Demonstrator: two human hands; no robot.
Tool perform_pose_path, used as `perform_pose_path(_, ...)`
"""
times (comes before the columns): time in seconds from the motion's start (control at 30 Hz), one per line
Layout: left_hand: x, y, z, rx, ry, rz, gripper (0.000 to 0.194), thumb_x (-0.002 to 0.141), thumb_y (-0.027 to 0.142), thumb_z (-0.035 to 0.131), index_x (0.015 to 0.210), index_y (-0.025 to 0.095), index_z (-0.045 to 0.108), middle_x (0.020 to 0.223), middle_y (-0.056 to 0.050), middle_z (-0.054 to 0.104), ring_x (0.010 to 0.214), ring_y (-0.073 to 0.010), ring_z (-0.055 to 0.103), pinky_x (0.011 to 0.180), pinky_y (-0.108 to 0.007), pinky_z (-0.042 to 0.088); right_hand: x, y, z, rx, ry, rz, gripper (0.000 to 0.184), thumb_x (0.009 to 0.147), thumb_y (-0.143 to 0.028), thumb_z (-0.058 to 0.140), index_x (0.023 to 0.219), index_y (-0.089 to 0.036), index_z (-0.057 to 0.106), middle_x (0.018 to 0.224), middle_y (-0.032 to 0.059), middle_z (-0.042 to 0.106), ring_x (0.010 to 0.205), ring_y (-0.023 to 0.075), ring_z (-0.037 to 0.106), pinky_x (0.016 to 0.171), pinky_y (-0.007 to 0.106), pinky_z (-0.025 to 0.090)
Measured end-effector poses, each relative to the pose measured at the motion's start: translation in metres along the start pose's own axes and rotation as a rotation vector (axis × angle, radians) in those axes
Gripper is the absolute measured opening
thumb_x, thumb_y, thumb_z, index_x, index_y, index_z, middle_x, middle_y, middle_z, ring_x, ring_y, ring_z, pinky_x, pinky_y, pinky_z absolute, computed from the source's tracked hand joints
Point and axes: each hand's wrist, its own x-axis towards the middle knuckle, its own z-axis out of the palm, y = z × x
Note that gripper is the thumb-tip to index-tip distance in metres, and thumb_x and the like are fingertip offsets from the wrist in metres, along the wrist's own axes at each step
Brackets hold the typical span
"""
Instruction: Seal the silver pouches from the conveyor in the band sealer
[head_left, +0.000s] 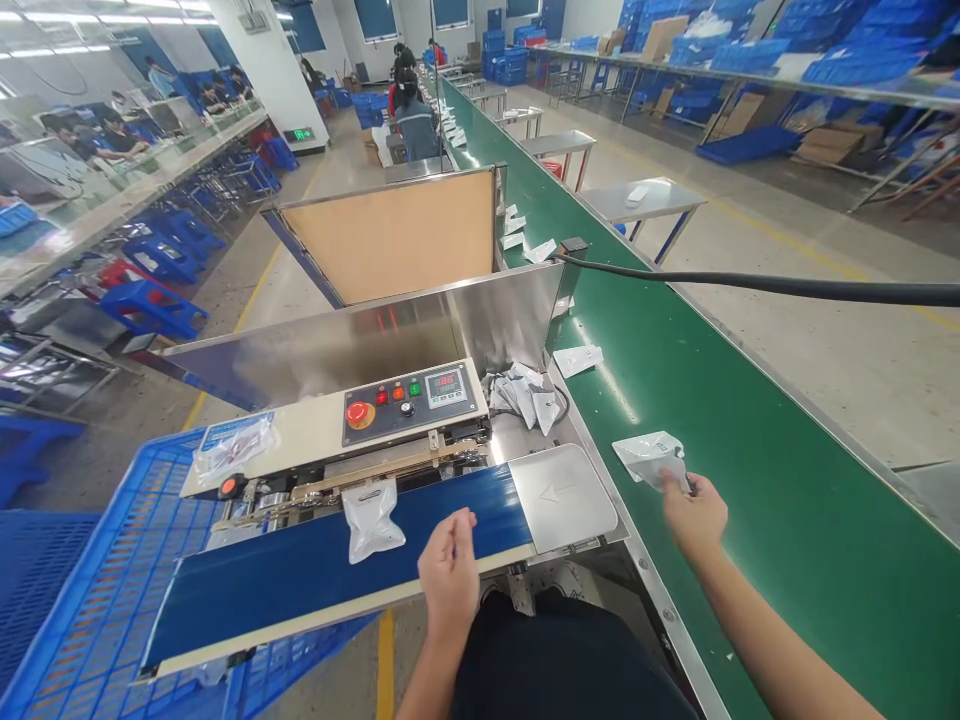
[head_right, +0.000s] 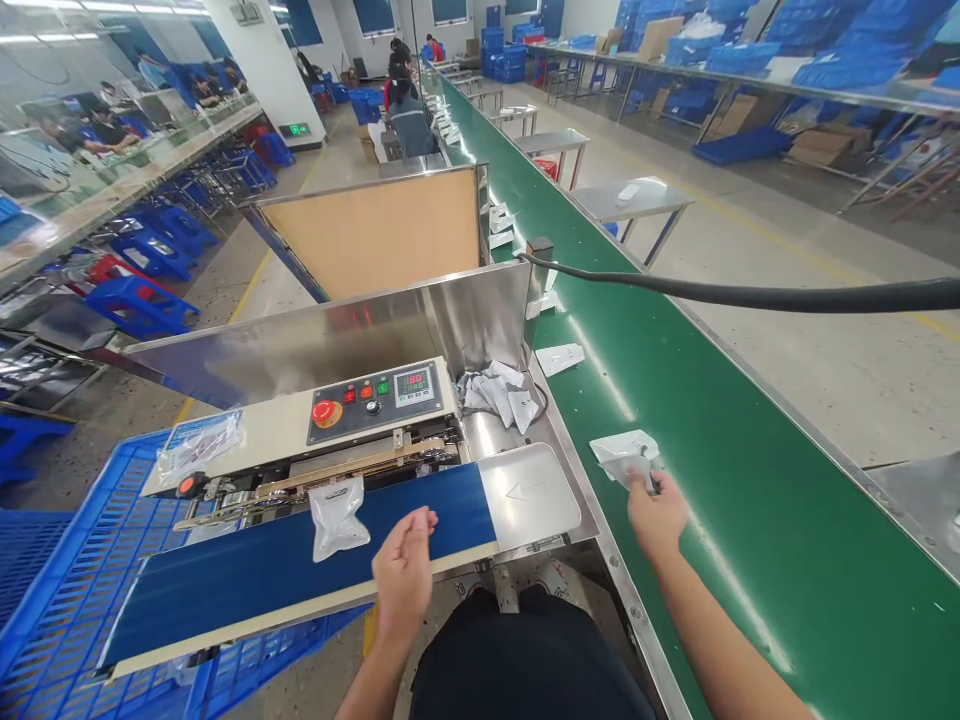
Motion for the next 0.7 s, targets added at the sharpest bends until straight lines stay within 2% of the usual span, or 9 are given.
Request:
perform_pose_path(0.1, 0.004, 0.024, 0.042, 0.065, -0.250, 0.211, 0.040, 0.103, 0.052, 0.061, 0.115, 0.020, 0.083, 0.119, -0.015, 0.083, 0.113, -0.0306, 0.078, 0.103, -0.047, 0.062, -0.035, -0.050, -0.015, 0.127, -0.085, -0.114, 0.060, 0.086, -0.074, 0.062, 0.101, -0.017, 0.075, 0.078, 0.0101, 0.074, 0.072, 0.0274, 0.066, 0.073, 0.040, 0.054)
perform_pose_path(0.2, 0.013, 0.045, 0.072, 0.073, -0.366, 0.361, 0.042, 0.103, 0.050, 0.062, 0.129, 0.021, 0.079, 0.135, -0.015, 0.078, 0.127, -0.0323, 0.072, 0.112, -0.048, 0.057, -0.072, -0.099, -0.017, 0.252, -0.401, -0.340, 0.046, 0.089, -0.065, 0.067, 0.098, -0.021, 0.077, 0.089, 0.0078, 0.079, 0.080, 0.0252, 0.070, 0.080, 0.036, 0.056)
perform_pose_path(0.3, 0.020, 0.052, 0.080, 0.049, -0.388, 0.330, 0.042, 0.107, 0.050, 0.053, 0.122, 0.022, 0.081, 0.123, -0.013, 0.082, 0.114, -0.0296, 0.076, 0.102, -0.041, 0.059, -0.098, -0.125, -0.006, 0.372, -0.706, -0.414, 0.043, 0.088, -0.063, 0.071, 0.097, -0.021, 0.079, 0.089, 0.0060, 0.079, 0.081, 0.0233, 0.069, 0.079, 0.034, 0.057)
perform_pose_path(0.4, 0.021, 0.042, 0.073, 0.031, -0.334, 0.190, 0.049, 0.108, 0.054, 0.049, 0.101, 0.020, 0.083, 0.094, -0.008, 0.082, 0.086, -0.0245, 0.074, 0.077, -0.031, 0.056, -0.110, -0.124, 0.006, 0.525, -0.884, -0.316, 0.053, 0.087, -0.069, 0.069, 0.099, -0.019, 0.079, 0.084, 0.0052, 0.076, 0.077, 0.0217, 0.067, 0.074, 0.033, 0.056)
perform_pose_path(0.5, 0.021, 0.025, 0.067, 0.017, -0.276, 0.074, 0.055, 0.104, 0.061, 0.052, 0.084, 0.018, 0.079, 0.072, -0.004, 0.072, 0.066, -0.0197, 0.061, 0.061, -0.027, 0.045, -0.114, -0.116, 0.019, 0.556, -0.898, -0.217, 0.054, 0.085, -0.070, 0.068, 0.090, -0.018, 0.079, 0.075, 0.0044, 0.072, 0.068, 0.0196, 0.062, 0.066, 0.031, 0.052)
perform_pose_path(0.6, 0.029, 0.014, 0.068, 0.014, -0.211, -0.015, 0.054, 0.098, 0.062, 0.059, 0.070, 0.018, 0.074, 0.063, -0.002, 0.064, 0.061, -0.0178, 0.054, 0.059, -0.027, 0.039, -0.113, -0.116, 0.034, 0.473, -0.776, -0.130, 0.044, 0.081, -0.062, 0.071, 0.079, -0.018, 0.078, 0.071, 0.0042, 0.072, 0.065, 0.0195, 0.061, 0.062, 0.030, 0.050)
perform_pose_path(0.7, 0.044, 0.011, 0.072, -0.057, -0.119, -0.188, 0.047, 0.089, 0.057, 0.070, 0.062, 0.019, 0.071, 0.060, -0.001, 0.061, 0.060, -0.0172, 0.051, 0.058, -0.027, 0.038, -0.106, -0.127, 0.051, 0.418, -0.683, 0.000, 0.034, 0.077, -0.051, 0.069, 0.075, -0.018, 0.076, 0.071, 0.0038, 0.073, 0.063, 0.0191, 0.061, 0.059, 0.029, 0.049)
